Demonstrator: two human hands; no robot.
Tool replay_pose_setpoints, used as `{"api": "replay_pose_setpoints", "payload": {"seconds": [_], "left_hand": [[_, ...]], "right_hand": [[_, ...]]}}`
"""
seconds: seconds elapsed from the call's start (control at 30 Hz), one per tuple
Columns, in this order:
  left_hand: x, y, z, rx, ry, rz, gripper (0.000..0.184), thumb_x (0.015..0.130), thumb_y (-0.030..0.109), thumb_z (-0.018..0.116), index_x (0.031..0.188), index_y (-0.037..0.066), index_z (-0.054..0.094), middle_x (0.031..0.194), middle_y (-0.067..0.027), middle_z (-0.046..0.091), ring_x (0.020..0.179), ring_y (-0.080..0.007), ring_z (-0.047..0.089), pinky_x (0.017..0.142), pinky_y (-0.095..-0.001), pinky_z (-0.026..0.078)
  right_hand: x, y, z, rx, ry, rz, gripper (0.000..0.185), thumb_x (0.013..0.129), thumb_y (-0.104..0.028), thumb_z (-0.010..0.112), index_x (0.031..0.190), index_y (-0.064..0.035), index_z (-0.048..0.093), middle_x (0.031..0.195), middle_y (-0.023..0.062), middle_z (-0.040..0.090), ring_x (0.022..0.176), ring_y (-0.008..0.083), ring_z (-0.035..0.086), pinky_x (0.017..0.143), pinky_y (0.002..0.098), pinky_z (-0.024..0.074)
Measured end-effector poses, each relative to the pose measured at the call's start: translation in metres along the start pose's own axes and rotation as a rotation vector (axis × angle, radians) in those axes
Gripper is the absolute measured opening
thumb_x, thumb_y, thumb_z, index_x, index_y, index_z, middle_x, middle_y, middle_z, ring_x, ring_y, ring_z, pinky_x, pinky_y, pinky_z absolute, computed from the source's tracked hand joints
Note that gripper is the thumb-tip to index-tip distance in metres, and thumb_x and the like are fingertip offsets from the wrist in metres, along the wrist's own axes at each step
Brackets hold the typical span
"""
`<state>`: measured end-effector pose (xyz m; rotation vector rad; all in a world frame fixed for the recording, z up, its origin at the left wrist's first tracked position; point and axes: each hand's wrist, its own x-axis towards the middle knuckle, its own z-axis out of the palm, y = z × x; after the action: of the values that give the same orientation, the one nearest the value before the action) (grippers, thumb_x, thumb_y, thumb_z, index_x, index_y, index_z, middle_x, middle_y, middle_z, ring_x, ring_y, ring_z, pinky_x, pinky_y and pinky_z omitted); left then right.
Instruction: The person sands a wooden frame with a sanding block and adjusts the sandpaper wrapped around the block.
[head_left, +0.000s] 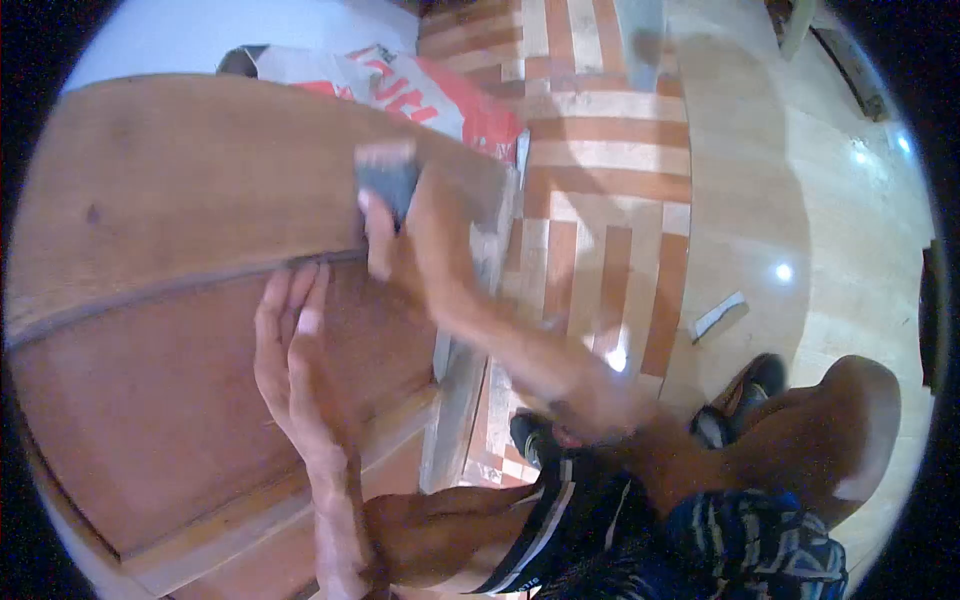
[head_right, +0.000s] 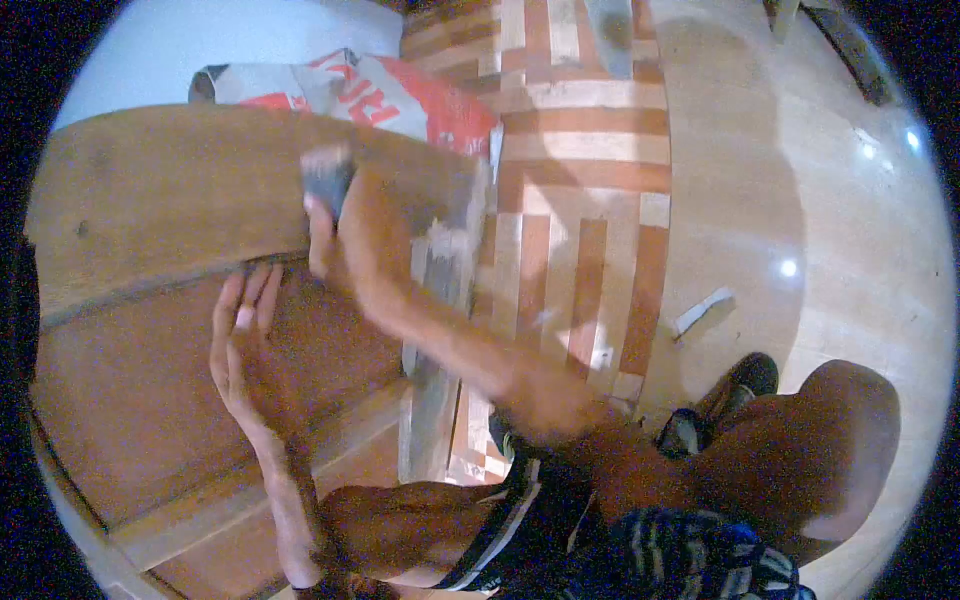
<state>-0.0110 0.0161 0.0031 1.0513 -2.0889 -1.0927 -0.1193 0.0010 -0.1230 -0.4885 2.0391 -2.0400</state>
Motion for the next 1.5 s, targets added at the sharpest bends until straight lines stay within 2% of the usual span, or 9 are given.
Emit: {"api": "replay_pose_setpoints", "payload": {"seconds": [0.1, 0.3, 0.5, 0.57, 0.8, 1.0, 1.1, 1.27, 1.5], "left_hand": [[-0.004, 0.006, 0.003, 0.13, 0.054, -0.044, 0.058, 0.101, 0.03, 0.06, 0.14, -0.012, 0.046, 0.137, -0.0264, 0.057, 0.13, -0.0323, 0.056, 0.111, -0.0418, 0.041], [0.018, 0.02, 0.004, 0.303, 0.122, -0.09, 0.047, 0.106, 0.034, 0.054, 0.122, -0.01, 0.059, 0.111, -0.0222, 0.071, 0.098, -0.0265, 0.072, 0.087, -0.037, 0.058], [0.027, 0.022, -0.002, 0.453, 0.159, -0.16, 0.046, 0.107, 0.037, 0.052, 0.114, -0.007, 0.064, 0.1, -0.0205, 0.074, 0.083, -0.0222, 0.073, 0.07, -0.033, 0.061], [0.035, 0.019, -0.002, 0.504, 0.152, -0.168, 0.046, 0.107, 0.036, 0.051, 0.115, -0.008, 0.064, 0.099, -0.02, 0.074, 0.079, -0.0217, 0.073, 0.068, -0.0324, 0.061], [0.033, 0.018, 0.009, 0.535, 0.181, -0.112, 0.039, 0.107, 0.029, 0.052, 0.104, -0.008, 0.064, 0.096, -0.0195, 0.075, 0.076, -0.0206, 0.073, 0.062, -0.0304, 0.06], [0.032, 0.018, 0.013, 0.498, 0.184, -0.115, 0.034, 0.107, 0.026, 0.053, 0.107, -0.007, 0.062, 0.101, -0.0194, 0.075, 0.082, -0.0218, 0.074, 0.068, -0.0318, 0.06], [0.025, 0.005, 0.003, 0.495, 0.172, -0.064, 0.034, 0.107, 0.026, 0.054, 0.108, -0.006, 0.062, 0.102, -0.0195, 0.075, 0.087, -0.0223, 0.074, 0.072, -0.0325, 0.06], [0.026, 0.013, 0.008, 0.502, 0.152, -0.083, 0.037, 0.106, 0.029, 0.055, 0.117, -0.006, 0.06, 0.11, -0.0199, 0.073, 0.094, -0.0245, 0.073, 0.078, -0.0324, 0.059], [0.025, 0.005, 0.002, 0.5, 0.134, 0.025, 0.037, 0.105, 0.03, 0.058, 0.111, -0.007, 0.061, 0.103, -0.0203, 0.075, 0.089, -0.0228, 0.074, 0.075, -0.0315, 0.058]], "right_hand": [[0.065, 0.011, -0.006, 0.203, -0.087, 0.336, 0.04, 0.094, -0.027, 0.066, 0.114, 0.0066, 0.056, 0.102, 0.0318, 0.063, 0.098, 0.0468, 0.063, 0.087, 0.0517, 0.0483], [-0.008, -0.001, 0.01, 0.1, 0.122, -0.013, 0.045, 0.096, -0.033, 0.063, 0.107, 0.0098, 0.056, 0.102, 0.0345, 0.065, 0.096, 0.0466, 0.066, 0.084, 0.0533, 0.0506], [0.063, 0.004, -0.02, 0.131, -0.214, 0.406, 0.05, 0.096, -0.036, 0.062, 0.113, 0.0097, 0.05, 0.108, 0.037, 0.061, 0.1, 0.0478, 0.065, 0.089, 0.0548, 0.0487], [0.017, -0.006, -0.003, 0.137, -0.062, 0.193, 0.049, 0.097, -0.036, 0.062, 0.113, 0.0087, 0.05, 0.106, 0.0361, 0.062, 0.101, 0.0482, 0.065, 0.088, 0.0543, 0.0488], [0.075, 0.015, -0.013, 0.226, -0.111, 0.435, 0.045, 0.093, -0.026, 0.068, 0.114, 0.01, 0.052, 0.099, 0.0356, 0.064, 0.098, 0.0504, 0.065, 0.085, 0.0542, 0.0494], [0.003, 0.002, -0.004, 0.147, 0.007, 0.058, 0.047, 0.093, -0.035, 0.067, 0.106, 0.0087, 0.057, 0.097, 0.0335, 0.065, 0.093, 0.0478, 0.067, 0.081, 0.0529, 0.0511], [0.071, 0.014, -0.016, 0.227, -0.121, 0.398, 0.048, 0.093, -0.026, 0.069, 0.118, 0.011, 0.052, 0.103, 0.037, 0.062, 0.097, 0.052, 0.063, 0.087, 0.0552, 0.0484], [-0.002, -0.007, -0.006, 0.08, 0.06, 0.08, 0.047, 0.094, -0.033, 0.067, 0.112, 0.0087, 0.056, 0.101, 0.0357, 0.063, 0.098, 0.0506, 0.065, 0.086, 0.0529, 0.0502], [0.059, 0.018, -0.012, 0.133, -0.24, 0.344, 0.053, 0.094, -0.026, 0.069, 0.128, 0.0076, 0.046, 0.113, 0.0363, 0.06, 0.105, 0.0502, 0.063, 0.088, 0.0544, 0.0492]]}}
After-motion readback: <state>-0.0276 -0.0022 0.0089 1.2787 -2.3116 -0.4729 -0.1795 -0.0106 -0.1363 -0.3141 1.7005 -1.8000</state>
